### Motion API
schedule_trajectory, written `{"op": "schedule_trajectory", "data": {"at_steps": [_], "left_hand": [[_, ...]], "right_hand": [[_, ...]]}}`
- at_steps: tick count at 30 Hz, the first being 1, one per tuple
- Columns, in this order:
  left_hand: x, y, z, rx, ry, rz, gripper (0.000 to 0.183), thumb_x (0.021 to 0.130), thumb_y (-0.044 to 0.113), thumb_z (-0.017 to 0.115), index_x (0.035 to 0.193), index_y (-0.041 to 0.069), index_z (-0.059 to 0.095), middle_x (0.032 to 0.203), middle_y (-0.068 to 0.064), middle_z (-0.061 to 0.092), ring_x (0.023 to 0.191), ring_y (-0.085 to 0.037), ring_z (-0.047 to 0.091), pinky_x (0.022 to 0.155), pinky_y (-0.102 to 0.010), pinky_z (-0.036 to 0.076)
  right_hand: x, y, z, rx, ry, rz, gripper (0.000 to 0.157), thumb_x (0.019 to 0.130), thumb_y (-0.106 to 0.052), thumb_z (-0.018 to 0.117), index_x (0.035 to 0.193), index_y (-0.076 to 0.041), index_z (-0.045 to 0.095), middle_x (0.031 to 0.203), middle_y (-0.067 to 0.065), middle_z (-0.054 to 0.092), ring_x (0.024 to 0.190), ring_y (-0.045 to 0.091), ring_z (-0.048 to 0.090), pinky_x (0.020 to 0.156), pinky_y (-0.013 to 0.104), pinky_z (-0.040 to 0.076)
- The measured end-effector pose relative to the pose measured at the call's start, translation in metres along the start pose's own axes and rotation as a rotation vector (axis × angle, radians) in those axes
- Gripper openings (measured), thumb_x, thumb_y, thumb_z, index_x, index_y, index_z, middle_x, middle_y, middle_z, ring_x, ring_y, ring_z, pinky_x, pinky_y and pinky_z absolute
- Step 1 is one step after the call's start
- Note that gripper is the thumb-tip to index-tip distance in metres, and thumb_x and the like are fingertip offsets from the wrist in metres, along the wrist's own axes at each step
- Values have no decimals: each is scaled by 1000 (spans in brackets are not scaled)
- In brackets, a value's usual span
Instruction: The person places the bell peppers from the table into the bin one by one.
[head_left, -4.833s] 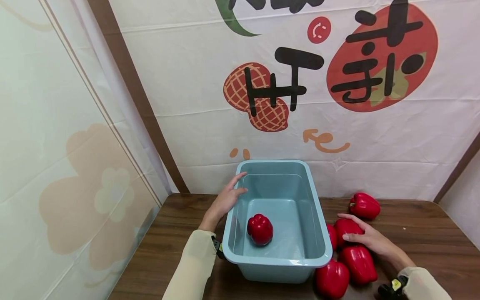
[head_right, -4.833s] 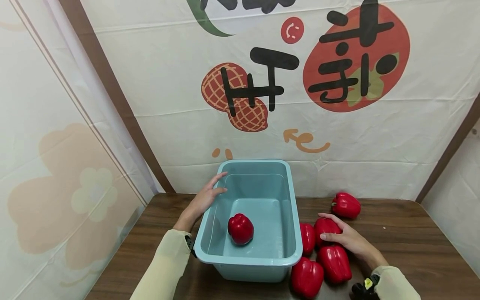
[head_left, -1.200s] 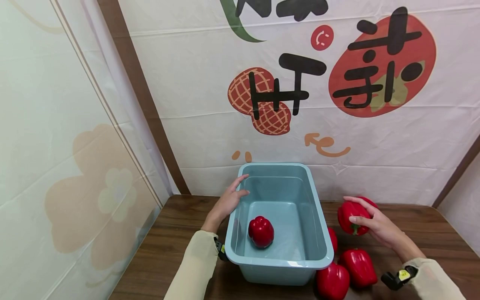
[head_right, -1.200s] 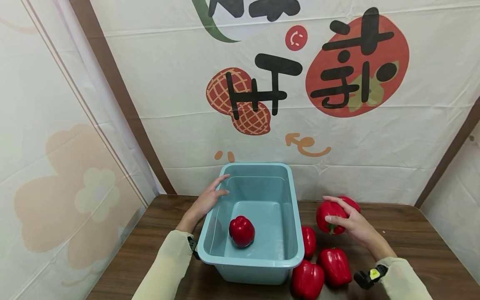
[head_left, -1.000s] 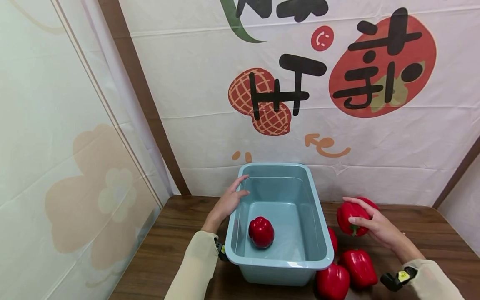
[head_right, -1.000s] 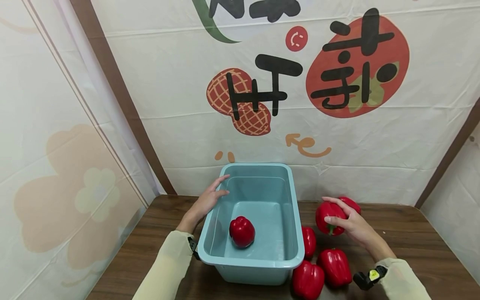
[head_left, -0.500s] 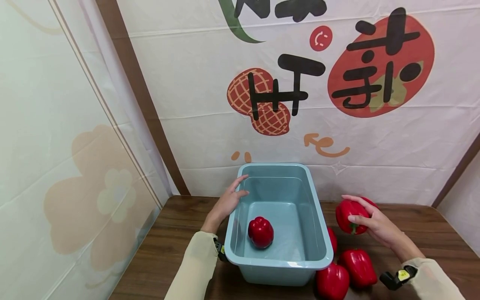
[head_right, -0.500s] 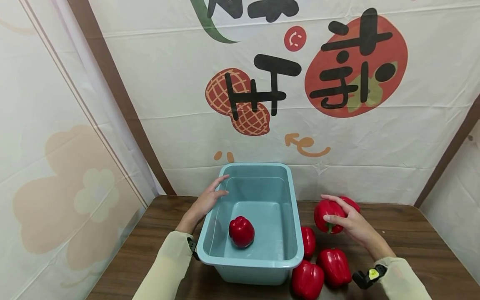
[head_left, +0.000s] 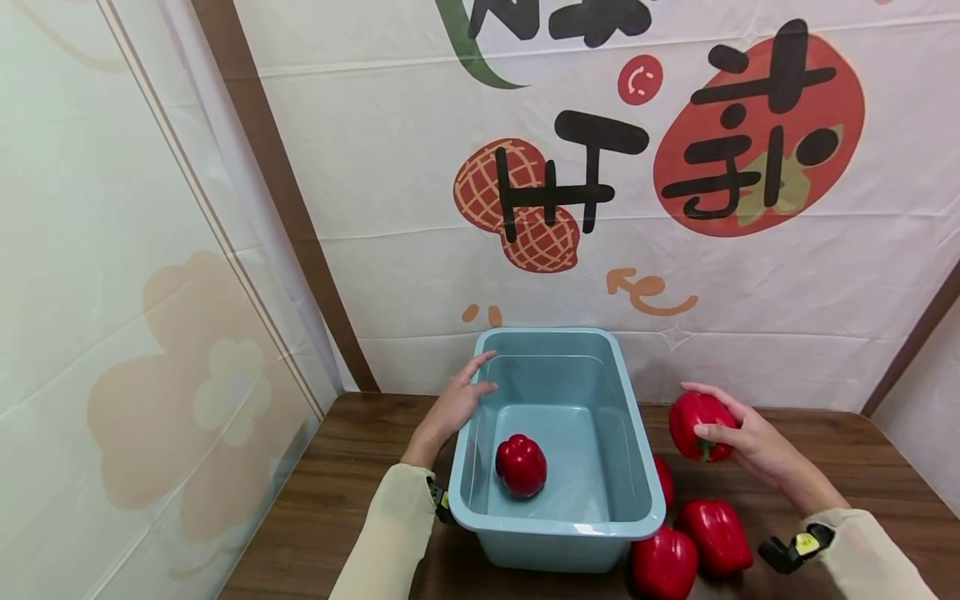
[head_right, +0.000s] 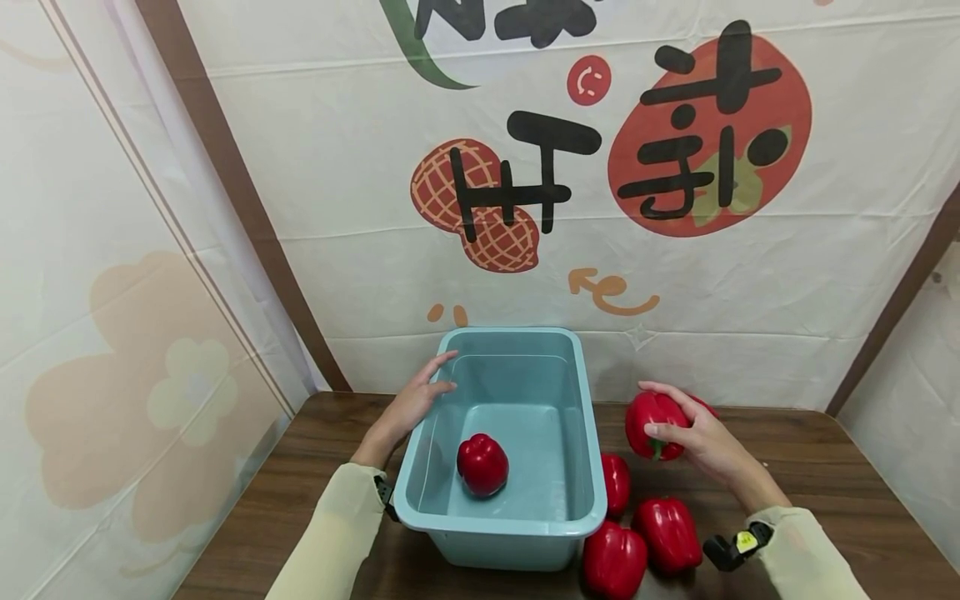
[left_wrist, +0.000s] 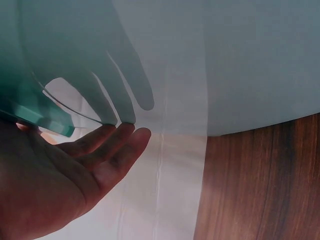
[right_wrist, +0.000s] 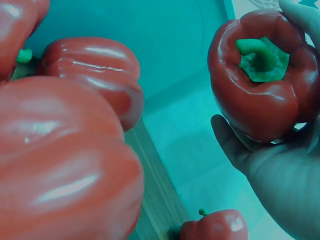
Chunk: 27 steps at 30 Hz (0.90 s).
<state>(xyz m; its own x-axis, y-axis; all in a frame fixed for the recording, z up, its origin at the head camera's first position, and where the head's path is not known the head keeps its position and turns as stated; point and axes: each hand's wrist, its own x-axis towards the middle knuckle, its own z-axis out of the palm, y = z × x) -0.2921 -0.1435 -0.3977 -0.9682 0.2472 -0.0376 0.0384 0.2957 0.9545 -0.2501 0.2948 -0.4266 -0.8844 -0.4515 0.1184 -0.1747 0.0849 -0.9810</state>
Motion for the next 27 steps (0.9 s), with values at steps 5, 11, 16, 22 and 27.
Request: {"op": "schedule_trajectory", "data": {"at_steps": [5,11,16,22,27], "left_hand": [[0,-2,1,-9,11,13,56,100,24,45,154,27,32,160,-13,25,129,-43,45,94,-56,49],[0,-3,1,1,15,7,55,100,24,45,154,28,33,159,-14,27,125,-42,49,87,-50,53],[0,-3,1,13,22,8,55,100,25,46,153,29,34,158,-14,29,119,-37,53,77,-38,55],[1,-2,0,9,12,0,56,100,24,46,155,26,31,160,-15,26,121,-39,51,76,-39,54],[-5,9,-1,14,-18,-12,58,101,20,44,157,20,27,160,-19,23,123,-41,50,78,-38,54]], "right_hand": [[1,-4,0,11,-16,-26,59,97,-4,51,152,-16,32,130,-6,51,114,12,55,85,36,57],[2,-9,1,5,-24,-37,58,97,-4,51,151,-16,32,129,-5,52,113,13,56,82,37,58],[3,-14,3,-24,-11,-39,59,97,-5,52,151,-16,32,128,-4,52,111,13,56,81,38,58],[7,-16,3,-23,-21,-63,57,97,-3,50,151,-12,32,126,-3,54,109,14,58,78,38,59],[9,-19,4,-35,-10,-54,58,97,-5,51,151,-13,33,126,-3,53,110,14,57,78,38,58]]}}
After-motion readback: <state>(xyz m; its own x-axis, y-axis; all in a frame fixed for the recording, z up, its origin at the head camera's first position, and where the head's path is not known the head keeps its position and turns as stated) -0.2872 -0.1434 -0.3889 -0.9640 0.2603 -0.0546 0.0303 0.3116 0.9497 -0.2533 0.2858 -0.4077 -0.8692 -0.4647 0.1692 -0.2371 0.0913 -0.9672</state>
